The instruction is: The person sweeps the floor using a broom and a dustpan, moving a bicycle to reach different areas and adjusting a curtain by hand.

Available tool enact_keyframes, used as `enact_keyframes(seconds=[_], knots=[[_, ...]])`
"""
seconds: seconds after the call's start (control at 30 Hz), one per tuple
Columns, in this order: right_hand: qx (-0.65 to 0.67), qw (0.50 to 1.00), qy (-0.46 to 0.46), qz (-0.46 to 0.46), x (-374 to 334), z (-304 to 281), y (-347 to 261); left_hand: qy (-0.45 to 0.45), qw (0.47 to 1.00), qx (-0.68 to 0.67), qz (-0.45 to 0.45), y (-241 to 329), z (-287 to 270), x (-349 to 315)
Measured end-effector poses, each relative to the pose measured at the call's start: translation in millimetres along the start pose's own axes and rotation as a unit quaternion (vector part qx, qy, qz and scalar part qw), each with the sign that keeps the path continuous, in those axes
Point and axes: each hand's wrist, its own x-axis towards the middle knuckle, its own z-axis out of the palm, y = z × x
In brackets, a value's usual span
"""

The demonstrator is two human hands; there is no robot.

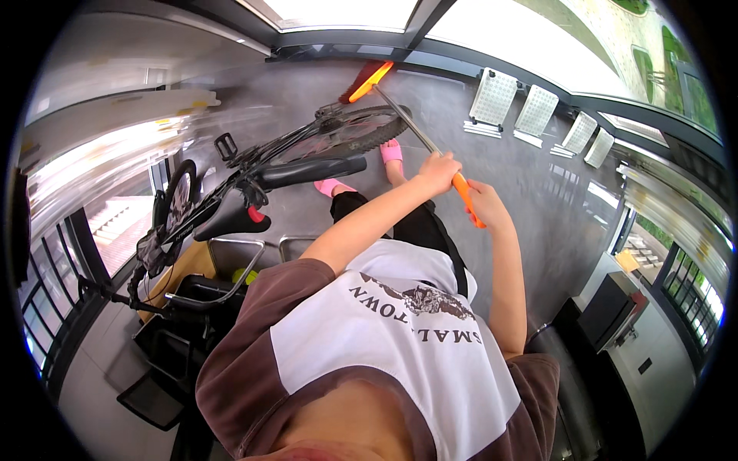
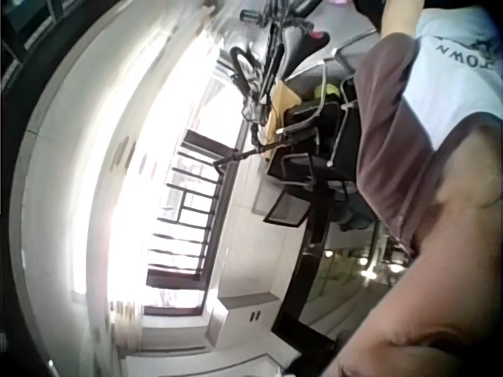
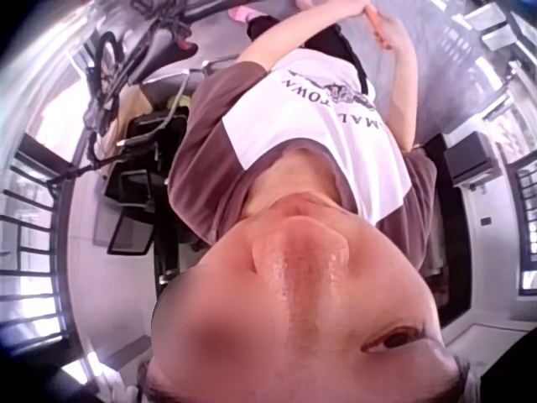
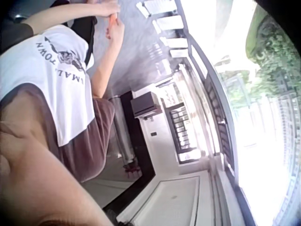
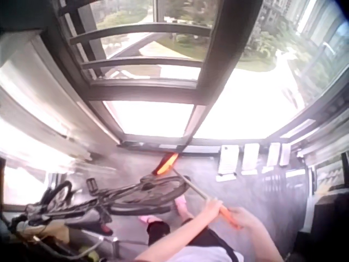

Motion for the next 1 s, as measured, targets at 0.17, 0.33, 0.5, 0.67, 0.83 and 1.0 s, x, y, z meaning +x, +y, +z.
enact_keyframes(seconds=[0.17,0.33,0.5,0.67,0.83,1.0], knots=[[-0.014,1.000,0.001,0.003,-3,-18,12,-0.018,1.000,0.008,0.008,16,18,11],[0.030,0.999,0.025,0.038,-5,-31,30,-0.042,0.998,0.013,0.036,32,34,18],[0.041,0.997,0.044,0.047,-8,-37,52,-0.066,0.996,0.010,0.066,43,52,23],[0.029,0.996,0.062,0.052,-12,-37,77,-0.112,0.989,0.034,0.087,53,70,17],[0.051,0.993,0.085,0.071,-26,-21,104,-0.154,0.981,0.040,0.111,56,84,-4],[0.096,0.990,0.065,0.079,-38,-2,133,-0.223,0.966,0.049,0.123,55,96,-28]])
